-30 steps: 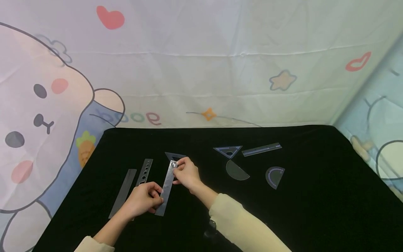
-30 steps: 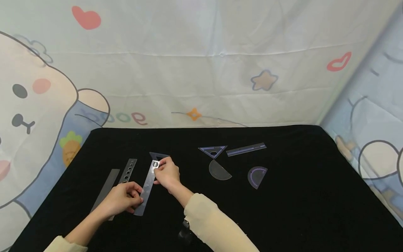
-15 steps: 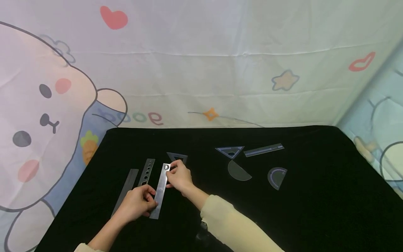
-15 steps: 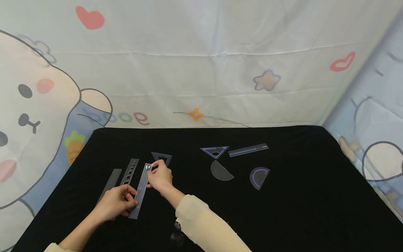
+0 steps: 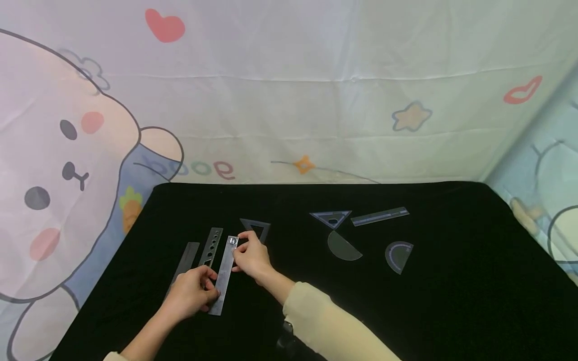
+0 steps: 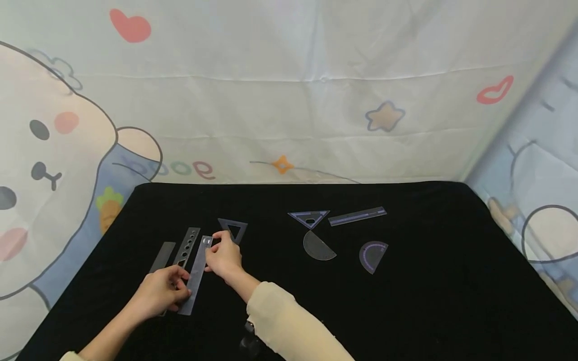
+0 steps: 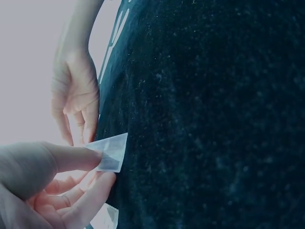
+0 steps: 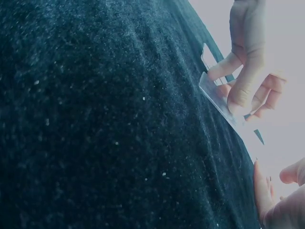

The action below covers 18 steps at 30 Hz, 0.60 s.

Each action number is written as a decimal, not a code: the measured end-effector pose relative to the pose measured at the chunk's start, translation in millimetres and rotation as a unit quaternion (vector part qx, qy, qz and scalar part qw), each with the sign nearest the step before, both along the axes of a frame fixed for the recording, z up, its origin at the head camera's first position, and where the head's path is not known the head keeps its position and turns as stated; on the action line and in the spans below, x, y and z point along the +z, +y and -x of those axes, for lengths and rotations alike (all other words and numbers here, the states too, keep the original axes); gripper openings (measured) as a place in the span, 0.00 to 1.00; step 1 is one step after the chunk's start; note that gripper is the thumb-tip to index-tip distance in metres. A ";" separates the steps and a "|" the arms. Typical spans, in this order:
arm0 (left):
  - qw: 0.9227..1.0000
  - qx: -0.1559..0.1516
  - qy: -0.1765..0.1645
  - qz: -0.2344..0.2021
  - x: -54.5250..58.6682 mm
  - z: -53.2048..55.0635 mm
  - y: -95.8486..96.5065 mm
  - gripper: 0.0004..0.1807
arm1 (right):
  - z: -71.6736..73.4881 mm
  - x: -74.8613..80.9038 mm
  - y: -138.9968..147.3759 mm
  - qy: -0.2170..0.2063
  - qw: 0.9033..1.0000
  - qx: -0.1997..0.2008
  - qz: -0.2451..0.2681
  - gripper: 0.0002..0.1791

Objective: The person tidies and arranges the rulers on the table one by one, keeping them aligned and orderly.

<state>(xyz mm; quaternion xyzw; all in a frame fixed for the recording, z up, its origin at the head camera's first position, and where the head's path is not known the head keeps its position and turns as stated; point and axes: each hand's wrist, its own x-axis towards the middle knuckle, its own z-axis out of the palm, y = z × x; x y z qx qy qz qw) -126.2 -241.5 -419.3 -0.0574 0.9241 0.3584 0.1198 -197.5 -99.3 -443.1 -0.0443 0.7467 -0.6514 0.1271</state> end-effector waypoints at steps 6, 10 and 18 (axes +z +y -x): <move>1.000 -0.005 0.007 0.026 -0.6 -2.6 -3.0 0.18 | -0.9 0.1 -1.0 0.004 1.000 0.028 0.003 0.23; 0.999 -0.006 0.005 0.033 -0.2 -2.4 -2.7 0.20 | -0.6 0.1 -0.3 0.000 0.999 0.043 0.000 0.25; 0.999 -0.011 -0.006 0.048 2.3 -4.0 -3.0 0.20 | -0.6 2.5 0.0 -0.015 0.997 0.069 -0.018 0.26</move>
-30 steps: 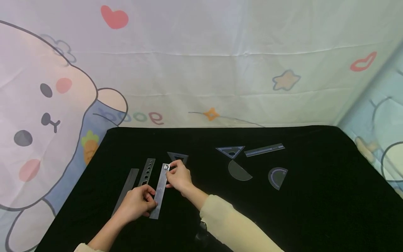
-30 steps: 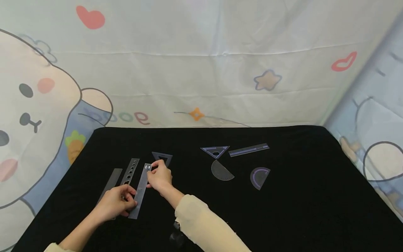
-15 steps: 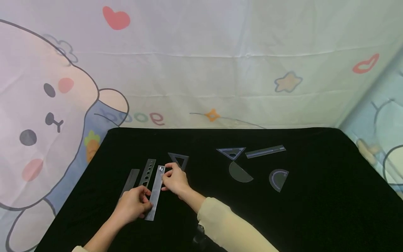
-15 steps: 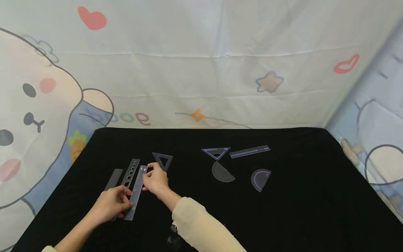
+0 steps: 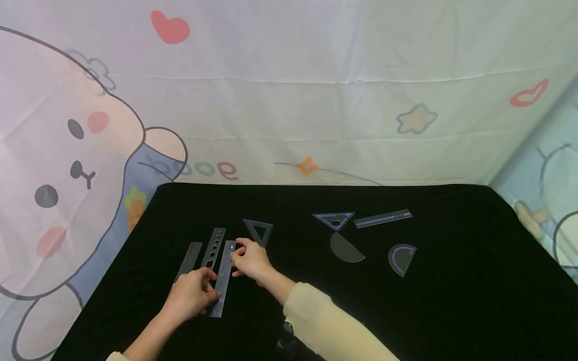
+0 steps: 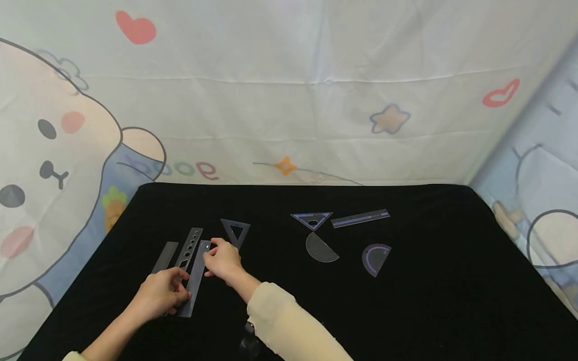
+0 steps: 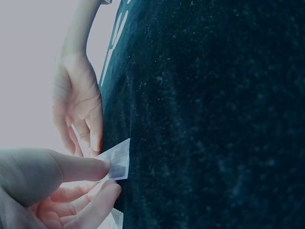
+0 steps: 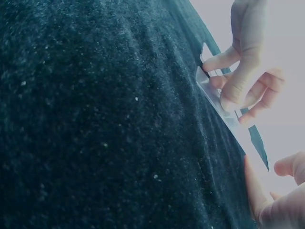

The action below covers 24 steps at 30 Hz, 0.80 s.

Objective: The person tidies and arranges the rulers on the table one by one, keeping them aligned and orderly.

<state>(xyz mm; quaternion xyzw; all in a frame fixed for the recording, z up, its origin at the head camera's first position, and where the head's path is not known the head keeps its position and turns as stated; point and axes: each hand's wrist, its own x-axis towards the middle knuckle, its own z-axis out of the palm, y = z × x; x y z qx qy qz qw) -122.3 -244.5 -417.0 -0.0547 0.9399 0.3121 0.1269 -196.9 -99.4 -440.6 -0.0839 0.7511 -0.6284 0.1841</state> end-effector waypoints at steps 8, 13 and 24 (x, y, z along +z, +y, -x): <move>1.000 -0.003 0.003 0.015 1.5 -1.3 0.7 0.21 | 1.3 2.2 3.1 -0.024 0.999 0.023 -0.007 0.26; 1.000 -0.003 0.000 0.026 3.1 -0.9 1.4 0.21 | 1.8 3.1 2.5 -0.027 0.999 0.021 -0.010 0.26; 0.999 -0.006 -0.010 0.031 5.4 -0.7 2.5 0.21 | 0.5 5.7 4.7 -0.035 0.999 0.024 -0.010 0.26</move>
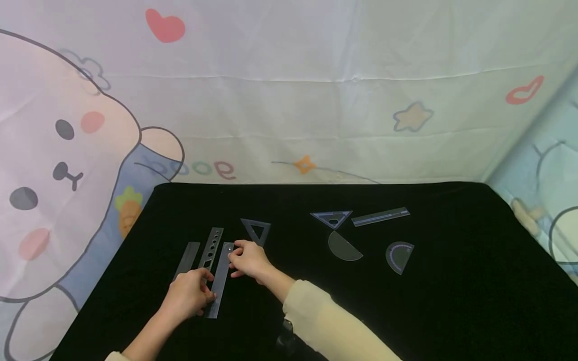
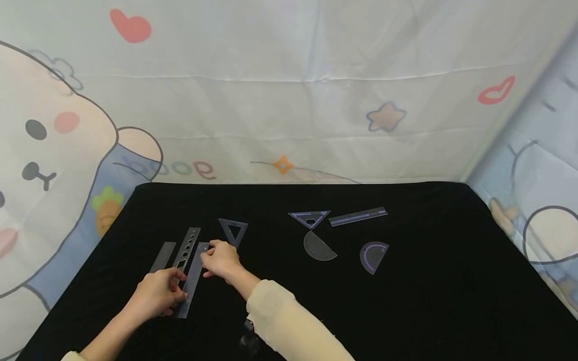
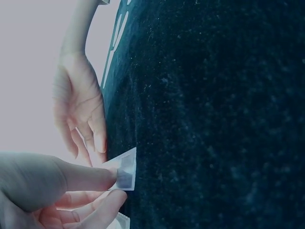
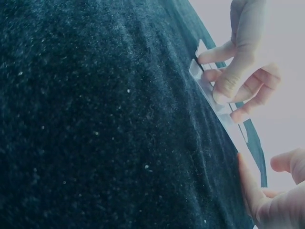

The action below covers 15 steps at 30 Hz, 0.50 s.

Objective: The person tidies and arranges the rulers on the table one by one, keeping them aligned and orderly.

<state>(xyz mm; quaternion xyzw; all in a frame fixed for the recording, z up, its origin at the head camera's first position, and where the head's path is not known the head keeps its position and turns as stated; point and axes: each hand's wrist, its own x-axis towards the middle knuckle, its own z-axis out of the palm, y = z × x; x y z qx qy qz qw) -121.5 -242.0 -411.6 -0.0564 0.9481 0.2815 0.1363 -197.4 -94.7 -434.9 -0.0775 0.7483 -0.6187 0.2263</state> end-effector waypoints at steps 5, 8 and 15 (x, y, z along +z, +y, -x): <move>1.000 0.002 0.004 -0.004 -0.4 -0.8 -0.2 0.22 | -0.3 -0.1 0.3 -0.007 1.000 0.003 0.005 0.25; 1.000 0.001 0.012 -0.002 -0.2 -1.3 0.2 0.22 | -0.5 -0.4 -0.5 -0.004 1.000 0.000 0.010 0.24; 1.000 -0.004 0.019 0.001 -1.5 -1.2 0.1 0.21 | 0.8 -1.6 0.8 -0.001 1.000 0.014 0.012 0.23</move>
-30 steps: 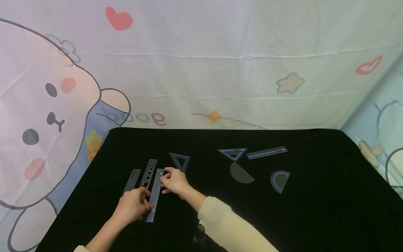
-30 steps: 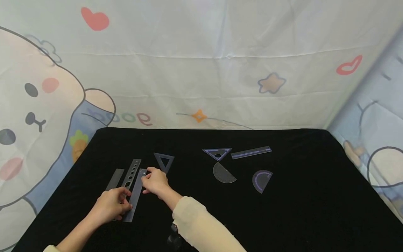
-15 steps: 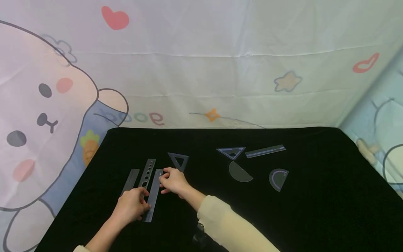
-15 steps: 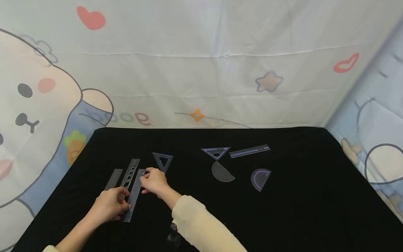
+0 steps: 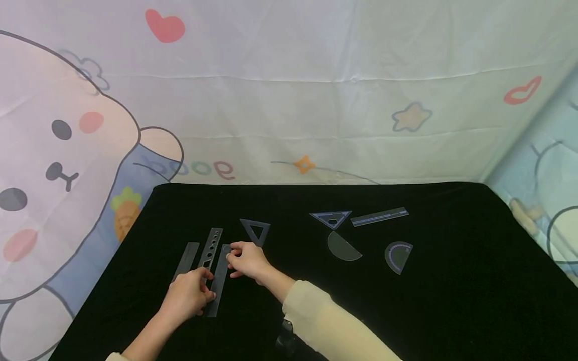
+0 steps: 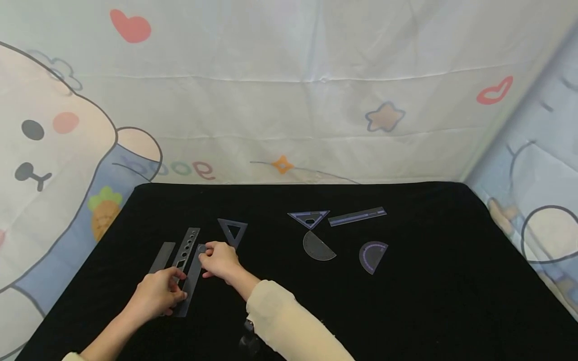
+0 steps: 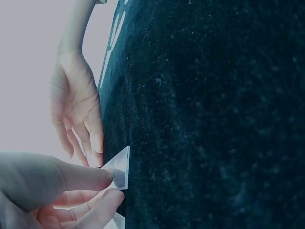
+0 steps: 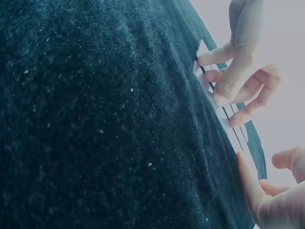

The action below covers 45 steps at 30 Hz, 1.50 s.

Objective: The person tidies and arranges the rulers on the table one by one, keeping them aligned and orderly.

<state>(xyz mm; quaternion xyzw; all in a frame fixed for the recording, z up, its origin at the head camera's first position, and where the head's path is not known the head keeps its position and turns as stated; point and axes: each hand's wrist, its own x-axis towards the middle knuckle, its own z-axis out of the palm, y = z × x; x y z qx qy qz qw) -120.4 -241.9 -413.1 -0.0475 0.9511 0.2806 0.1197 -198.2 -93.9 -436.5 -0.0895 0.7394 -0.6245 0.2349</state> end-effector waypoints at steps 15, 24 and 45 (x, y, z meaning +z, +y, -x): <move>1.000 0.011 0.008 -0.002 3.0 0.0 -2.3 0.20 | 7.0 -0.9 19.2 0.181 0.982 0.035 -0.042 0.16; 0.992 -0.021 0.121 0.001 5.3 10.7 5.5 0.14 | 22.8 12.4 41.8 0.293 0.952 0.031 -0.083 0.09; 0.961 -0.046 0.262 -0.080 -3.3 53.1 62.9 0.05 | 56.8 19.9 101.0 0.404 0.897 -0.023 -0.178 0.07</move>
